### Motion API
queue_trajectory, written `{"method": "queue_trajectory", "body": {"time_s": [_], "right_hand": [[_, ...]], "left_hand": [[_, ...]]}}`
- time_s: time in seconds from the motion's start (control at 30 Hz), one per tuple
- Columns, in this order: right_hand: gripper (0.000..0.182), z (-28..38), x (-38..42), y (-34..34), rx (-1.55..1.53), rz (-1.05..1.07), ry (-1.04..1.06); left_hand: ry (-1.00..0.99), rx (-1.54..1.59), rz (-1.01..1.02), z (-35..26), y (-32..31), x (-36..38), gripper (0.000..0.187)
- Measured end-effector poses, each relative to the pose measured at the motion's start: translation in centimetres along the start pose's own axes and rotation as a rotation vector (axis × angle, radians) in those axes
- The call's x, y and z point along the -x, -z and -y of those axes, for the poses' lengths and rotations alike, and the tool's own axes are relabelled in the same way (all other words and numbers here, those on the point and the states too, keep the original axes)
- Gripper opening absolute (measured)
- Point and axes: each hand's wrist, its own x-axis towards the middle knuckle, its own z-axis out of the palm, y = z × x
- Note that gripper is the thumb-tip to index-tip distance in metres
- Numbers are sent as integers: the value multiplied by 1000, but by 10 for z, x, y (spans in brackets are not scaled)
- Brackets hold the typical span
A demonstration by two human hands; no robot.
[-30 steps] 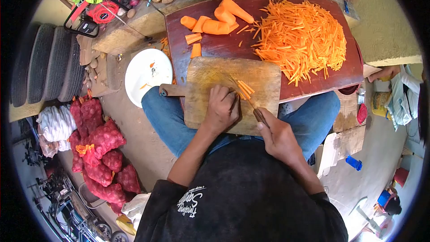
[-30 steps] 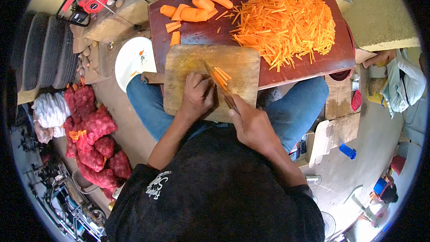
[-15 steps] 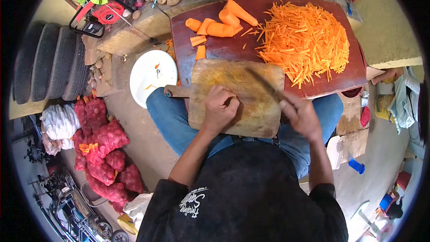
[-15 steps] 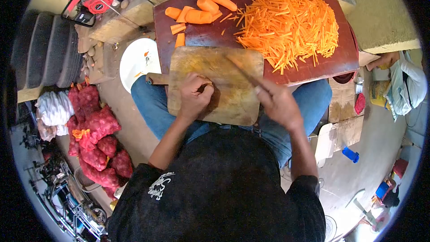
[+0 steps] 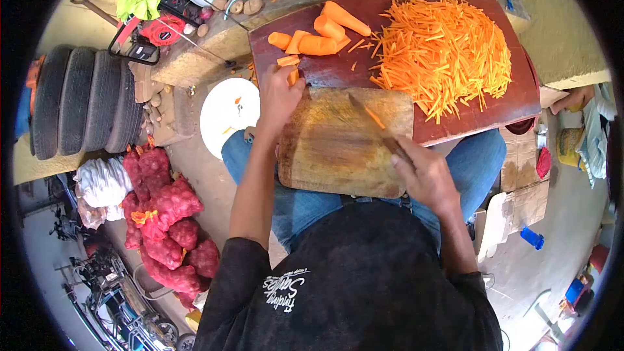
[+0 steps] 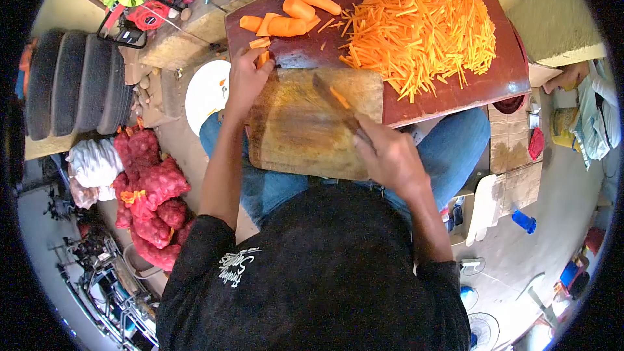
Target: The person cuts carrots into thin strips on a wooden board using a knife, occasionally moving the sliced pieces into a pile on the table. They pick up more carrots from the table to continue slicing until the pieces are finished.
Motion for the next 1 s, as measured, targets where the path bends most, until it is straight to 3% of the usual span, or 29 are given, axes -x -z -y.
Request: {"method": "queue_trajectory", "body": {"time_s": [0.1, 0.13, 0.23, 0.37, 0.47, 0.57, 0.6, 0.63, 0.67, 0.7, 0.77, 0.83, 1.0], "right_hand": [[43, 18, 10, 1, 40, 81, -65], [44, 17, 13, 0, 64, 95, -65], [45, 12, 17, -3, 53, 99, -56], [46, 13, 17, -5, 34, 130, -38], [44, 13, 19, -8, 27, 109, -32], [40, 12, 19, -6, -67, 65, -87], [39, 12, 17, -3, -145, 50, -129], [37, 14, 15, 0, -222, 33, -169], [36, 17, 13, 2, -294, 7, -190], [37, 20, 10, 6, -299, 53, -254], [38, 22, 2, 9, -298, 116, -323], [39, 19, -3, 1, -286, 116, -275], [42, 22, -13, -5, -292, 178, -218]], "left_hand": [[131, -36, 196, 15, -9, -21, 38], [123, -4, 117, 14, -13, -23, 36], [345, 130, 267, 11, -11, -33, 42], [236, 53, 160, 6, -13, -29, 40], [213, 185, -25, -3, -8, -24, 37], [335, 460, -56, -18, -1, -9, 32], [320, 464, -6, -36, 5, 2, 30], [488, 591, 154, -68, 18, 16, 28], [369, 545, 113, -98, 24, 34, 25], [192, 275, 137, -113, 24, 48, 26], [229, 375, 168, -113, -16, 84, 25], [150, 193, 156, -133, -4, 88, 25], [-9, 432, 299, -114, 9, 98, 26]]}}
